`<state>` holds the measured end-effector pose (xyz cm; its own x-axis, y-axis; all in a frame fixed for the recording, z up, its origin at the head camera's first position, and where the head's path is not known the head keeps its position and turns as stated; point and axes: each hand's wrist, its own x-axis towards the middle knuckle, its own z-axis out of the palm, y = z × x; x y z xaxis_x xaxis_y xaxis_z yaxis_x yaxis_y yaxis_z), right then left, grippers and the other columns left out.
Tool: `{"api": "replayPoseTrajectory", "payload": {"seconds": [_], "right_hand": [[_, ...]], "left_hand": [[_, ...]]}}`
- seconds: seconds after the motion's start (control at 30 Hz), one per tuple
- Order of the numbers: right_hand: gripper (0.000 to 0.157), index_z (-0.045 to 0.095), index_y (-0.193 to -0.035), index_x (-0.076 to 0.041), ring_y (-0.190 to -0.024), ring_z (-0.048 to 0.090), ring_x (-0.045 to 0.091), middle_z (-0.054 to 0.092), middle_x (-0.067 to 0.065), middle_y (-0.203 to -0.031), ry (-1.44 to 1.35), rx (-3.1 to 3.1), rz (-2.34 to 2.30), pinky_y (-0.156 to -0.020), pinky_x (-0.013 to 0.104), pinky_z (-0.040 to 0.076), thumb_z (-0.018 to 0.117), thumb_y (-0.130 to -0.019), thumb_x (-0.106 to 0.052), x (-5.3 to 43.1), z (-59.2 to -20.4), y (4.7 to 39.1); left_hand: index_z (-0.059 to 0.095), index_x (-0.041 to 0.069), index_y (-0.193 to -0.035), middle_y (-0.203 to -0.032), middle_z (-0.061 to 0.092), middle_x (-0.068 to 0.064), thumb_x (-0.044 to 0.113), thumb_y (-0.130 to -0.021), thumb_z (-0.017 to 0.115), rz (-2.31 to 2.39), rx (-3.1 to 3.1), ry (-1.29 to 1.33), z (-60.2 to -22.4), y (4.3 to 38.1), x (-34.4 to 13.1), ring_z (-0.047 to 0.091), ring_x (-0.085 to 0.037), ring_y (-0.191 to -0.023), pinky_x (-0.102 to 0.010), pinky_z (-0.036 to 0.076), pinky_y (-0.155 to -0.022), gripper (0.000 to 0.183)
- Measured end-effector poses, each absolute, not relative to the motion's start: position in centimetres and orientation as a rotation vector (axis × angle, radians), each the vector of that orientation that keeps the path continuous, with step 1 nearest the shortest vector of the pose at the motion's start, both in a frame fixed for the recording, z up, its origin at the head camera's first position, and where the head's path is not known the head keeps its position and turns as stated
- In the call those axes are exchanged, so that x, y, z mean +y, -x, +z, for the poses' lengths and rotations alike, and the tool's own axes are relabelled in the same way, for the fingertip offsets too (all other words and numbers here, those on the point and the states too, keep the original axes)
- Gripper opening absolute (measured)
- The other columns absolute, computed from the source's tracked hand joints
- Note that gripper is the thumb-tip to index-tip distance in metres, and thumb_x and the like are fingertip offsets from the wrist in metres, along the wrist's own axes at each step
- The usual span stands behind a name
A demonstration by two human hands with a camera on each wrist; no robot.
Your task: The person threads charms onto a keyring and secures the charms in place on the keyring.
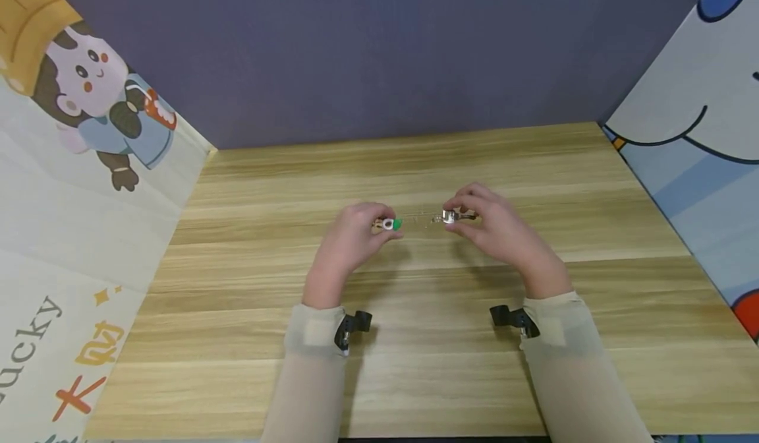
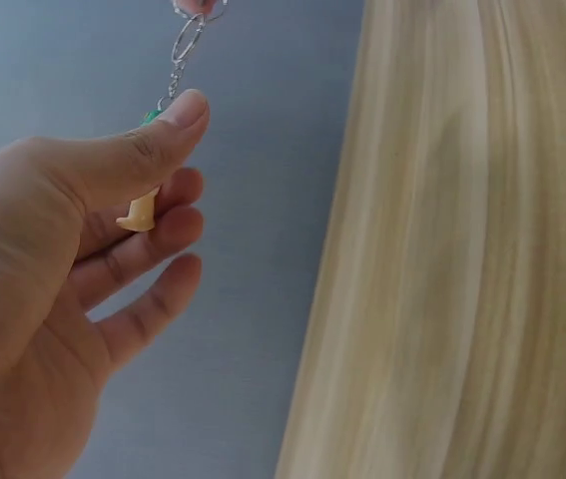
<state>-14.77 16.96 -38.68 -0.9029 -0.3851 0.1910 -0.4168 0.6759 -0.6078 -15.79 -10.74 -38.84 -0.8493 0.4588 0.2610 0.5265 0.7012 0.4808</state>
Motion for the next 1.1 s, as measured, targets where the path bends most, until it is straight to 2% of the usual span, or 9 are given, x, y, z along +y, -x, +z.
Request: {"api": "replayPoseTrajectory", "payload": {"seconds": [0.13,0.37,0.67,0.93,1.1], "right_hand": [[0.033,0.071,-0.129,-0.005,-0.117,0.066,0.033,0.067,0.011,-0.127,-0.681,-2.852,1.077,-0.106,0.055,0.057,0.077,-0.097,-0.013,17.0,-39.4,15.0],[0.034,0.07,-0.13,-0.002,-0.117,0.068,0.033,0.07,0.013,-0.125,-0.659,-2.877,1.066,-0.105,0.055,0.058,0.076,-0.098,-0.012,17.1,-40.2,15.2],[0.036,0.069,-0.13,0.002,-0.115,0.068,0.035,0.072,0.016,-0.124,-0.638,-2.913,1.037,-0.106,0.057,0.056,0.076,-0.097,-0.01,17.1,-40.6,15.3],[0.033,0.072,-0.126,-0.002,-0.112,0.069,0.034,0.07,0.014,-0.123,-0.683,-2.966,1.005,-0.102,0.055,0.059,0.078,-0.094,-0.008,17.0,-41.9,15.3],[0.031,0.075,-0.122,-0.006,-0.111,0.066,0.034,0.064,0.014,-0.124,-0.645,-3.034,1.071,-0.102,0.057,0.058,0.081,-0.092,-0.01,16.9,-42.8,15.6]], "left_hand": [[0.078,0.005,-0.112,-0.11,0.08,-0.007,0.02,-0.091,0.085,-0.959,-2.847,0.799,-39.3,16.0,-11.0,0.077,-0.019,-0.097,-0.032,0.066,-0.086,0.027],[0.08,0.008,-0.11,-0.105,0.08,-0.003,0.024,-0.093,0.083,-1.041,-2.827,0.85,-39.6,16.1,-11.3,0.072,-0.014,-0.088,-0.029,0.064,-0.08,0.024],[0.077,0.005,-0.119,-0.114,0.08,-0.009,0.015,-0.096,0.08,-1.06,-2.92,0.795,-40.0,16.4,-11.0,0.076,-0.02,-0.097,-0.033,0.066,-0.088,0.026],[0.078,0.012,-0.11,-0.109,0.077,-0.002,0.016,-0.09,0.085,-0.915,-3.059,0.69,-40.8,16.7,-10.4,0.069,-0.021,-0.102,-0.04,0.062,-0.094,0.021],[0.077,0.015,-0.1,-0.102,0.074,-0.001,0.017,-0.086,0.089,-0.941,-3.146,0.659,-41.8,17.0,-10.4,0.066,-0.02,-0.097,-0.041,0.059,-0.092,0.018]]}}
